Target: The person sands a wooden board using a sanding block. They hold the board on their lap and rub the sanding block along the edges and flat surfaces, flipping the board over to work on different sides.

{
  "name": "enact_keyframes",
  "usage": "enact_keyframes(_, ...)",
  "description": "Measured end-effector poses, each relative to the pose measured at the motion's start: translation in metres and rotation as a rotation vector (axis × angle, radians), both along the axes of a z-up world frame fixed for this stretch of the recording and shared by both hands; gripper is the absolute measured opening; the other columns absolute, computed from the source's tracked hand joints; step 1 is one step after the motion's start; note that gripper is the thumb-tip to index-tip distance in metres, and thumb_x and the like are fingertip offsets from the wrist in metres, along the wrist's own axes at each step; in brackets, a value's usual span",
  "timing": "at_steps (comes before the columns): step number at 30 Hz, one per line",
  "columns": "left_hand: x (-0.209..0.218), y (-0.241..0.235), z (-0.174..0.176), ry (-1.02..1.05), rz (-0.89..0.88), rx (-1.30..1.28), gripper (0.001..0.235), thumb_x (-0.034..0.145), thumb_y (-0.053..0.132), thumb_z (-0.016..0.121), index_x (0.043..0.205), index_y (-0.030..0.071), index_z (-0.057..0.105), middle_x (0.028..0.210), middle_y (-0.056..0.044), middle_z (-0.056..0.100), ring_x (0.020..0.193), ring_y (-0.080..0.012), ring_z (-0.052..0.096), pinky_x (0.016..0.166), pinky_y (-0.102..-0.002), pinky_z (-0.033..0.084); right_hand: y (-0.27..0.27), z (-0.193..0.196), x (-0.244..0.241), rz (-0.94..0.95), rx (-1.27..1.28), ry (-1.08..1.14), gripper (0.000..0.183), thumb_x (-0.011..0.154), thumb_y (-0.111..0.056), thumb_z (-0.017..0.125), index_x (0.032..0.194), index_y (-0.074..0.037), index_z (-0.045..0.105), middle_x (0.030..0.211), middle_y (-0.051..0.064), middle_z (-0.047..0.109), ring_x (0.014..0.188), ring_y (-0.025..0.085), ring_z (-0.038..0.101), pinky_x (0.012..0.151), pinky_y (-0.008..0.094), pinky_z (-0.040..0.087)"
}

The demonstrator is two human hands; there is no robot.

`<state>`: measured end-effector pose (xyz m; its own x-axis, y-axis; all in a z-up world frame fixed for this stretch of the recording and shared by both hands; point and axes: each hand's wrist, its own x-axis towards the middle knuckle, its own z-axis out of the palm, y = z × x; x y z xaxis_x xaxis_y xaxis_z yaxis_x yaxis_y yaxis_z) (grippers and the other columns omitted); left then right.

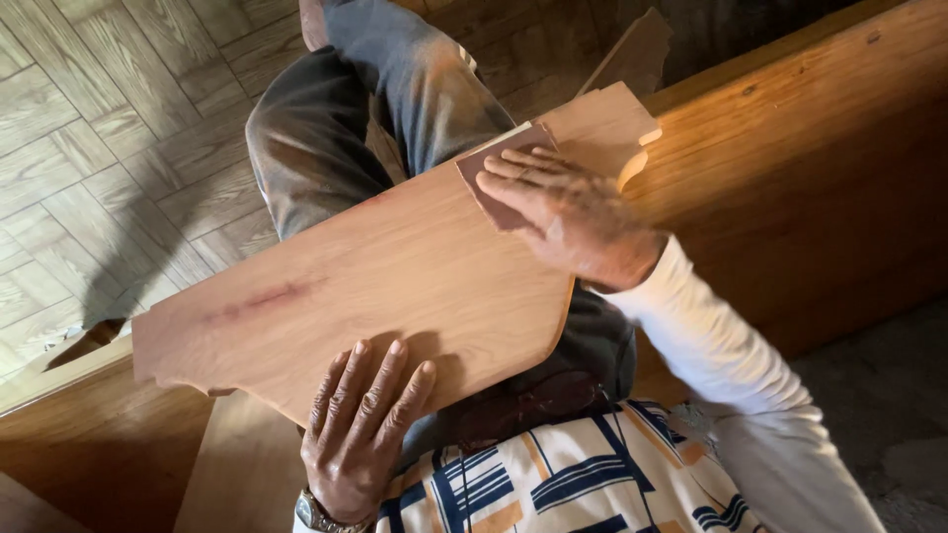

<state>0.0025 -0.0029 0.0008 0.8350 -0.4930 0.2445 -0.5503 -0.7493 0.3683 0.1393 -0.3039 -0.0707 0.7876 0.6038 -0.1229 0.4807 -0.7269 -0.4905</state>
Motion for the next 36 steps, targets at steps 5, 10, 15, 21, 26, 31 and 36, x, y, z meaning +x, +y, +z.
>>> enact_keyframes(5, -0.002, -0.001, 0.001, 0.049, 0.001, -0.032, 0.037, 0.111, 0.024, 0.038, 0.134, 0.014, 0.066, 0.136, -0.013, 0.066, 0.128, -0.0405, 0.063, 0.110, -0.051, 0.051, -0.054, -0.003, 0.043, -0.027, 0.035, -0.127, 0.008, 0.103, -0.005, 0.072, 0.106, -0.002, 0.065, 0.100, 0.012, 0.068, 0.102, 0.034, 0.065, 0.102, 0.046, 0.050)
enact_keyframes(10, -0.001, 0.003, -0.004, 0.038, 0.005, -0.035, 0.030, 0.106, 0.018, 0.059, 0.136, 0.017, 0.065, 0.137, -0.011, 0.067, 0.126, -0.0391, 0.066, 0.110, -0.051, 0.053, -0.060, -0.019, 0.036, -0.135, -0.153, -0.185, 0.016, 0.101, -0.016, 0.069, 0.115, -0.006, 0.070, 0.120, 0.011, 0.074, 0.110, 0.030, 0.069, 0.096, 0.042, 0.054)
enact_keyframes(15, 0.011, -0.003, 0.005, 0.002, 0.026, -0.009, 0.025, 0.103, 0.013, 0.067, 0.128, 0.014, 0.069, 0.130, -0.013, 0.071, 0.120, -0.0375, 0.069, 0.106, -0.048, 0.055, 0.007, 0.012, 0.015, 0.067, 0.352, -0.036, 0.030, 0.081, 0.022, 0.047, 0.090, -0.006, 0.055, 0.086, 0.006, 0.052, 0.082, 0.026, 0.054, 0.080, 0.043, 0.049)
enact_keyframes(21, 0.021, -0.004, 0.012, -0.016, 0.010, -0.011, 0.023, 0.103, 0.011, 0.065, 0.126, 0.013, 0.070, 0.128, -0.013, 0.072, 0.119, -0.0372, 0.070, 0.105, -0.048, 0.055, -0.059, -0.002, 0.028, 0.087, 0.336, -0.034, 0.040, 0.105, 0.007, 0.058, 0.140, -0.010, 0.065, 0.130, 0.015, 0.071, 0.118, 0.034, 0.067, 0.110, 0.048, 0.051)
enact_keyframes(26, 0.033, 0.007, 0.015, 0.061, 0.008, -0.085, 0.030, 0.095, 0.015, 0.080, 0.124, 0.011, 0.073, 0.127, -0.011, 0.073, 0.119, -0.0320, 0.072, 0.107, -0.045, 0.056, -0.118, 0.046, 0.059, -0.697, -0.661, 0.490, 0.052, 0.107, -0.051, 0.027, 0.149, -0.040, 0.055, 0.149, 0.015, 0.056, 0.129, 0.051, 0.055, 0.101, 0.065, 0.044)
enact_keyframes(31, 0.066, 0.012, 0.048, 0.149, -0.080, -0.105, 0.028, 0.097, 0.006, 0.066, 0.125, 0.002, 0.071, 0.129, -0.013, 0.071, 0.122, -0.0302, 0.070, 0.111, -0.041, 0.053, -0.119, 0.051, 0.023, -0.465, 0.319, -0.086, 0.039, 0.120, -0.014, 0.048, 0.146, 0.013, 0.058, 0.146, 0.031, 0.059, 0.137, 0.040, 0.057, 0.116, 0.043, 0.042)
enact_keyframes(36, 0.075, -0.006, 0.079, 0.282, 0.017, -0.017, 0.038, 0.102, 0.016, 0.047, 0.128, 0.001, 0.069, 0.132, -0.012, 0.071, 0.124, -0.0271, 0.070, 0.110, -0.035, 0.052, -0.093, 0.048, 0.011, -0.175, 0.095, -0.274, 0.038, 0.118, -0.012, 0.056, 0.154, -0.023, 0.053, 0.151, 0.011, 0.066, 0.047, 0.012, 0.059, 0.043, 0.031, 0.056)
